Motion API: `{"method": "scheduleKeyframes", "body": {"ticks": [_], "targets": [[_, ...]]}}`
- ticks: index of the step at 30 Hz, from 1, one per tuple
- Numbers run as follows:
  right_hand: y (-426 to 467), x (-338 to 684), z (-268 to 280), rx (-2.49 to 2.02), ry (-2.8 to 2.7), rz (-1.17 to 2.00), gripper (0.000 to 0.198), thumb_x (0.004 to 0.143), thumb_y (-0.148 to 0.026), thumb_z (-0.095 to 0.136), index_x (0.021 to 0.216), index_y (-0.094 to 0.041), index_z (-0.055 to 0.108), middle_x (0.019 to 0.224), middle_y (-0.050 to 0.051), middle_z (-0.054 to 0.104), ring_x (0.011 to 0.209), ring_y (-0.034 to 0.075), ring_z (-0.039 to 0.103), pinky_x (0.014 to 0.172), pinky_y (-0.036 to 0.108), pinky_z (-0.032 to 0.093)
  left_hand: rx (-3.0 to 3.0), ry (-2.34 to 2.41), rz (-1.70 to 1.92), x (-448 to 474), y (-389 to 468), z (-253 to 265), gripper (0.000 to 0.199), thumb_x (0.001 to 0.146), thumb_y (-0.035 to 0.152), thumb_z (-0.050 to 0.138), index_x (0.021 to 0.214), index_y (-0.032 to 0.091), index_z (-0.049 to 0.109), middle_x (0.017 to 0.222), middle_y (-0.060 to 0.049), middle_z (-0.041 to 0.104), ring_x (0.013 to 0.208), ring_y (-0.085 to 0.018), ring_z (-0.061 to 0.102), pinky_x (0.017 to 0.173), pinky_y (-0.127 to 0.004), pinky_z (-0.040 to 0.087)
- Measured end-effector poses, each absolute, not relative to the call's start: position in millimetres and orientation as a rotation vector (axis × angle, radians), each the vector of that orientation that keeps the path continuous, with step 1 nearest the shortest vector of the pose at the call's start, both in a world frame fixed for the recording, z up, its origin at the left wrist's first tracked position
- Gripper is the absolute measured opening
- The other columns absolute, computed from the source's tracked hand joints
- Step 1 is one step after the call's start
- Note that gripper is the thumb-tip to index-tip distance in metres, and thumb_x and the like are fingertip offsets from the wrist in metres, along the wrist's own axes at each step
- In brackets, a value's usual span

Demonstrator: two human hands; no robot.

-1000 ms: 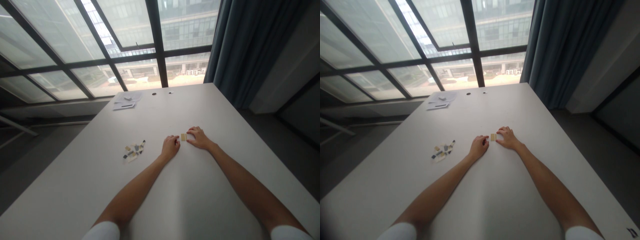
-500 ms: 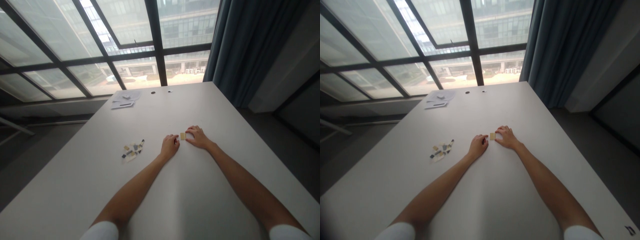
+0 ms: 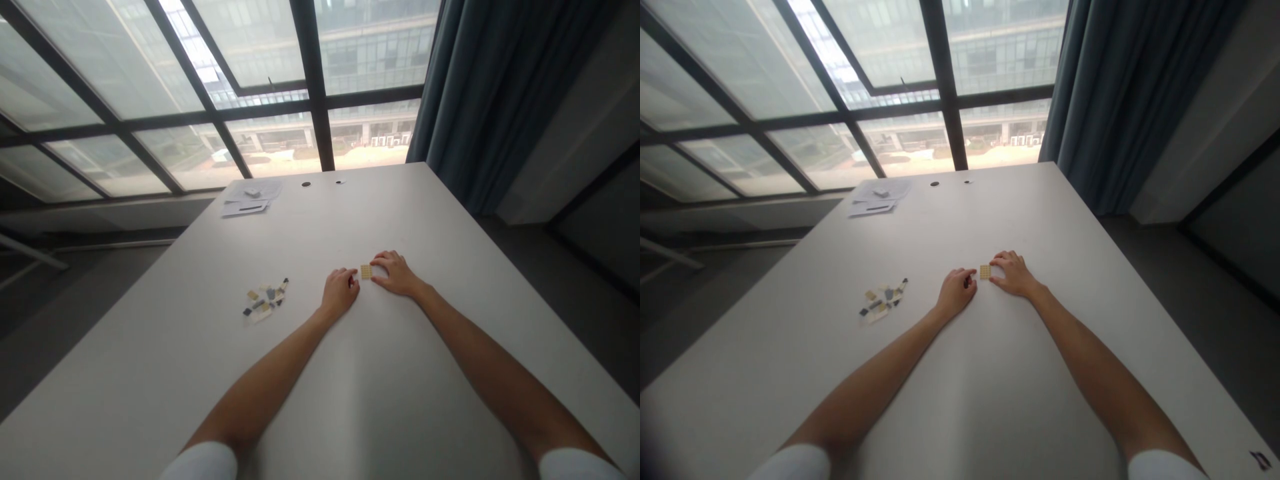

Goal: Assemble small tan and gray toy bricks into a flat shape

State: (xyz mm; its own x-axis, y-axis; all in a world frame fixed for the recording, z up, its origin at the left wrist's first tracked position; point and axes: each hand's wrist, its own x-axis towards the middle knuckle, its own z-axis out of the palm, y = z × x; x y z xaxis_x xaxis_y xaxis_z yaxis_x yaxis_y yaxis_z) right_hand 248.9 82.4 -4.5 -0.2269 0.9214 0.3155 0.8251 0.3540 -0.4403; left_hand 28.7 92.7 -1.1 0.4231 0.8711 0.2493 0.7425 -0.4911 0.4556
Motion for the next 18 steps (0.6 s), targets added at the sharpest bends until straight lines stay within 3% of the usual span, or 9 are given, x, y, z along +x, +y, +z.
{"method": "scheduleKeyframes", "body": {"ticks": [18], "targets": [[83.0,248.8,-4.0,-1.52,-2.117,0.239,0.037,0.083,-0.038,0.071,0.117,-0.023,0.068,0.125,0.009,0.062,0.116,0.028,0.051,0.099,0.046,0.039,2.401,1.41,0.673,29.0,92.3,-0.1,0.032,0.088,0.02,0.057,0.116,0.018,0.071,0.086,-0.004,0.068,0.086,-0.019,0.059,0.089,-0.033,0.046]]}}
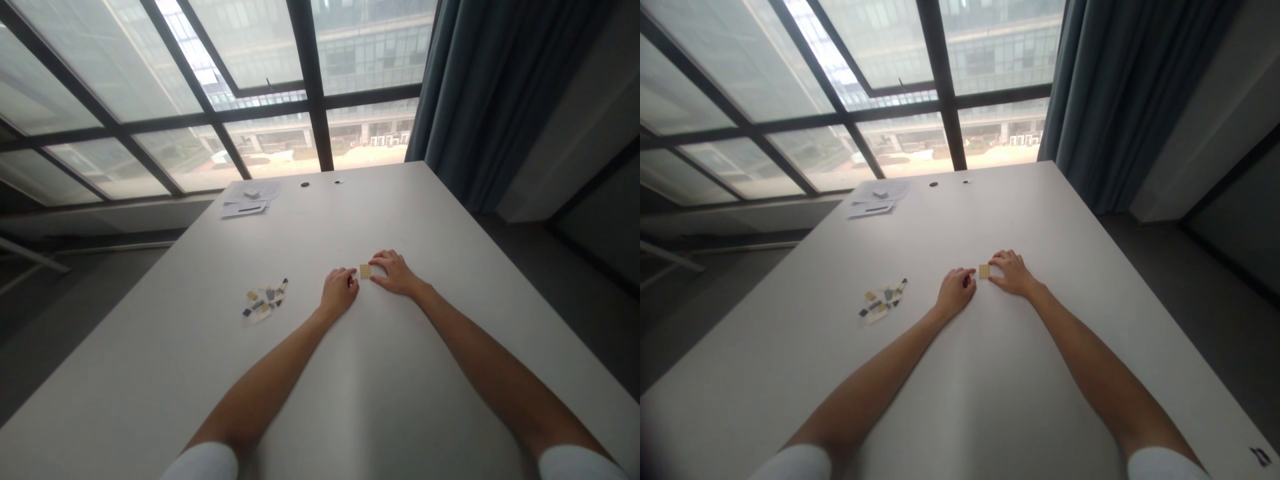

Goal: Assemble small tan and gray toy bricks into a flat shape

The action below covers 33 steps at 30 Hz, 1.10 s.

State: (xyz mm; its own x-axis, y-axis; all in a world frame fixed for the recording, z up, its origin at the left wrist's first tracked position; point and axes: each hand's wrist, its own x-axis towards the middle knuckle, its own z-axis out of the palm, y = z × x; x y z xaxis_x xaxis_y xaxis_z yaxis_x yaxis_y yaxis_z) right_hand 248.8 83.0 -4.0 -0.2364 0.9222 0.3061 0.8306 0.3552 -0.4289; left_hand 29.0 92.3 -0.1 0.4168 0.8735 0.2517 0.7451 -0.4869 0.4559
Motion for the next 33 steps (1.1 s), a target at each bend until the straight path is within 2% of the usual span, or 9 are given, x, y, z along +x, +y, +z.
{"method": "scheduleKeyframes", "body": {"ticks": [22,33], "targets": [[82.5,247.7,-3.6,-1.507,-2.117,0.235,0.036,0.084,-0.039,0.07,0.117,-0.025,0.068,0.125,0.009,0.062,0.116,0.029,0.051,0.098,0.046,0.04,2.416,1.417,0.679,29.4,92.1,1.1,0.033,0.089,0.018,0.052,0.117,0.017,0.071,0.095,-0.007,0.071,0.089,-0.021,0.06,0.091,-0.034,0.047],[83.2,248.1,-4.8,-1.517,-2.131,0.218,0.039,0.084,-0.04,0.07,0.119,-0.022,0.067,0.127,0.01,0.062,0.117,0.028,0.051,0.098,0.044,0.039,2.425,1.405,0.698,29.4,92.2,0.0,0.033,0.089,0.017,0.053,0.115,0.016,0.071,0.092,-0.006,0.07,0.089,-0.021,0.06,0.09,-0.033,0.047]]}}
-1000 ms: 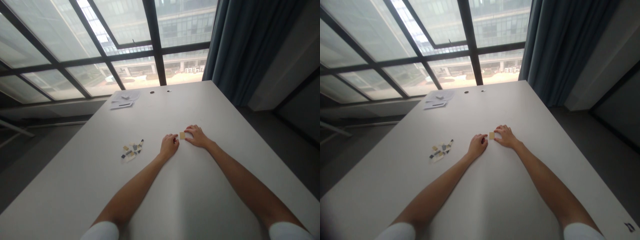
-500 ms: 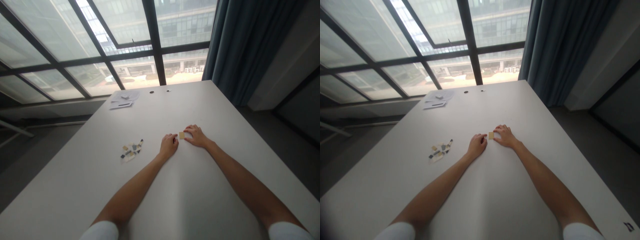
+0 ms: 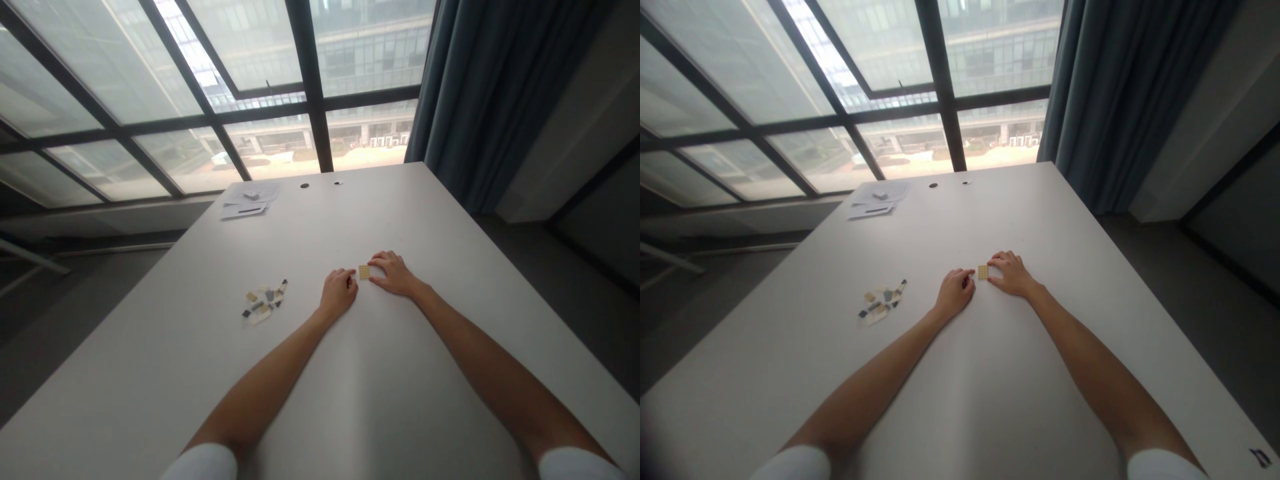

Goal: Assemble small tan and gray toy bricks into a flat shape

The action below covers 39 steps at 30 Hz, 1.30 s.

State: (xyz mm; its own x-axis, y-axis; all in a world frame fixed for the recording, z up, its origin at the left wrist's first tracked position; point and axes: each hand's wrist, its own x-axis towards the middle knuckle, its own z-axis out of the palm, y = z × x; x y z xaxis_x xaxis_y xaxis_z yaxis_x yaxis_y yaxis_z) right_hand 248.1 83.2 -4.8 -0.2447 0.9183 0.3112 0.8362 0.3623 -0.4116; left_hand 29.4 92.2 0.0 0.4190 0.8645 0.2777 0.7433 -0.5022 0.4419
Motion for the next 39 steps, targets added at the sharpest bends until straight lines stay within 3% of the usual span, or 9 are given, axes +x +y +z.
{"method": "scheduleKeyframes", "body": {"ticks": [32,39], "targets": [[83.5,249.3,-7.2,-1.498,-2.126,0.227,0.043,0.085,-0.041,0.07,0.123,-0.023,0.065,0.127,0.01,0.062,0.116,0.028,0.051,0.099,0.045,0.039,2.411,1.396,0.717,29.2,92.2,-1.2,0.032,0.088,0.017,0.053,0.115,0.016,0.072,0.089,-0.006,0.069,0.087,-0.02,0.059,0.089,-0.034,0.046],[85.2,248.9,-9.8,-1.483,-2.057,0.243,0.024,0.089,-0.03,0.062,0.111,-0.022,0.067,0.119,0.008,0.066,0.111,0.026,0.053,0.097,0.042,0.04,2.421,1.398,0.711,28.3,92.4,-1.8,0.033,0.088,0.017,0.053,0.115,0.016,0.072,0.09,-0.006,0.07,0.088,-0.021,0.06,0.09,-0.034,0.046]]}}
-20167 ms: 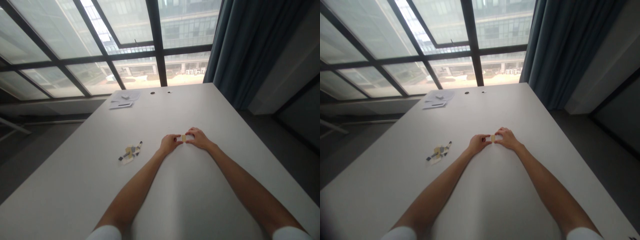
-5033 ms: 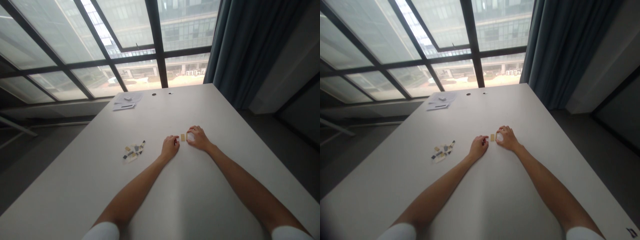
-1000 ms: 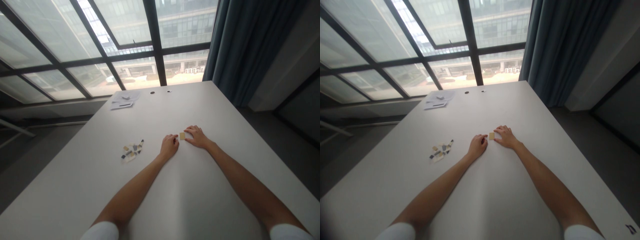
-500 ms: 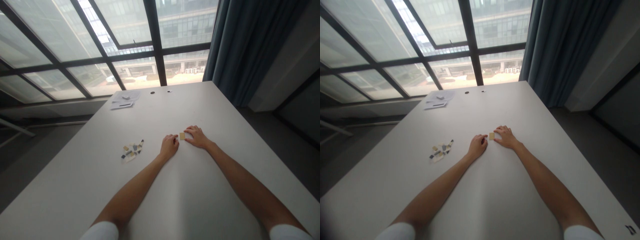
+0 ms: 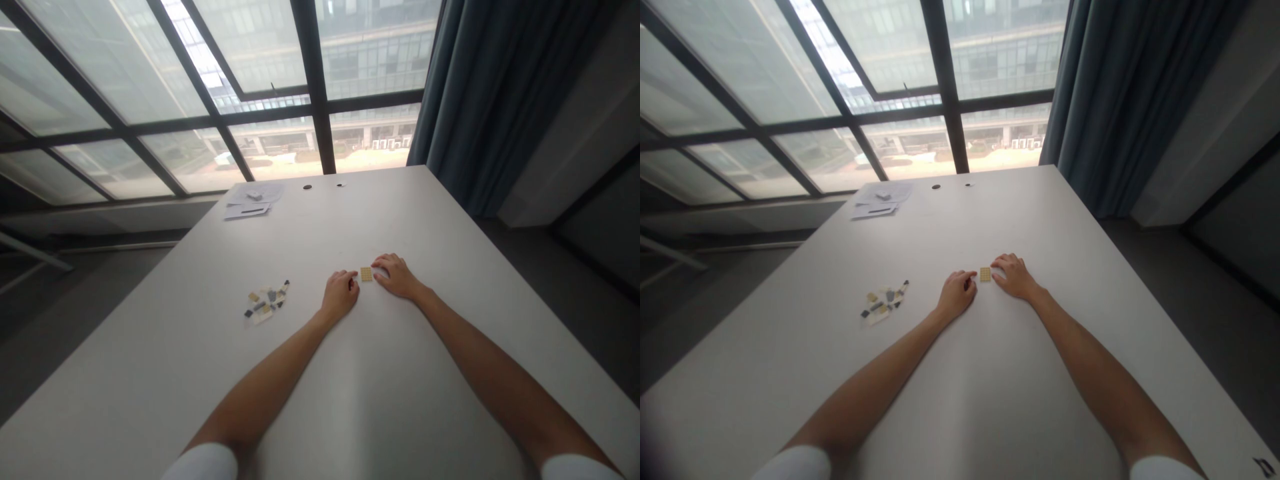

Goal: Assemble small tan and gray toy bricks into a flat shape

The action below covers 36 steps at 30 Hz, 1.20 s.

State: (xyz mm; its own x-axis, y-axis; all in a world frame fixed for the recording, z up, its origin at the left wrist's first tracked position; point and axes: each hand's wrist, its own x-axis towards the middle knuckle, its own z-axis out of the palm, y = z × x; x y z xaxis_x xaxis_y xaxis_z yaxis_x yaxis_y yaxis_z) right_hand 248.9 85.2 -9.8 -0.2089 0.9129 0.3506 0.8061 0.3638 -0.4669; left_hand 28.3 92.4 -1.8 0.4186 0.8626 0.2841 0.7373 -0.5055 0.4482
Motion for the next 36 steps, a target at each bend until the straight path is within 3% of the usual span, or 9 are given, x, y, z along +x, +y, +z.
{"method": "scheduleKeyframes", "body": {"ticks": [6,36], "targets": [[83.9,246.9,-6.6,-1.494,-2.075,0.223,0.017,0.087,-0.03,0.063,0.102,-0.023,0.068,0.117,0.007,0.066,0.109,0.026,0.053,0.095,0.042,0.039,2.418,1.408,0.7,29.2,92.2,-1.5,0.034,0.089,0.018,0.052,0.116,0.017,0.071,0.093,-0.006,0.071,0.09,-0.021,0.06,0.091,-0.034,0.046],[82.7,243.4,-4.3,-1.507,-2.092,0.2,0.018,0.088,-0.031,0.062,0.103,-0.023,0.067,0.118,0.007,0.065,0.11,0.026,0.052,0.094,0.042,0.039,2.414,1.407,0.708,29.6,91.2,-1.2,0.034,0.089,0.016,0.052,0.116,0.017,0.071,0.095,-0.007,0.071,0.092,-0.021,0.06,0.092,-0.034,0.046]]}}
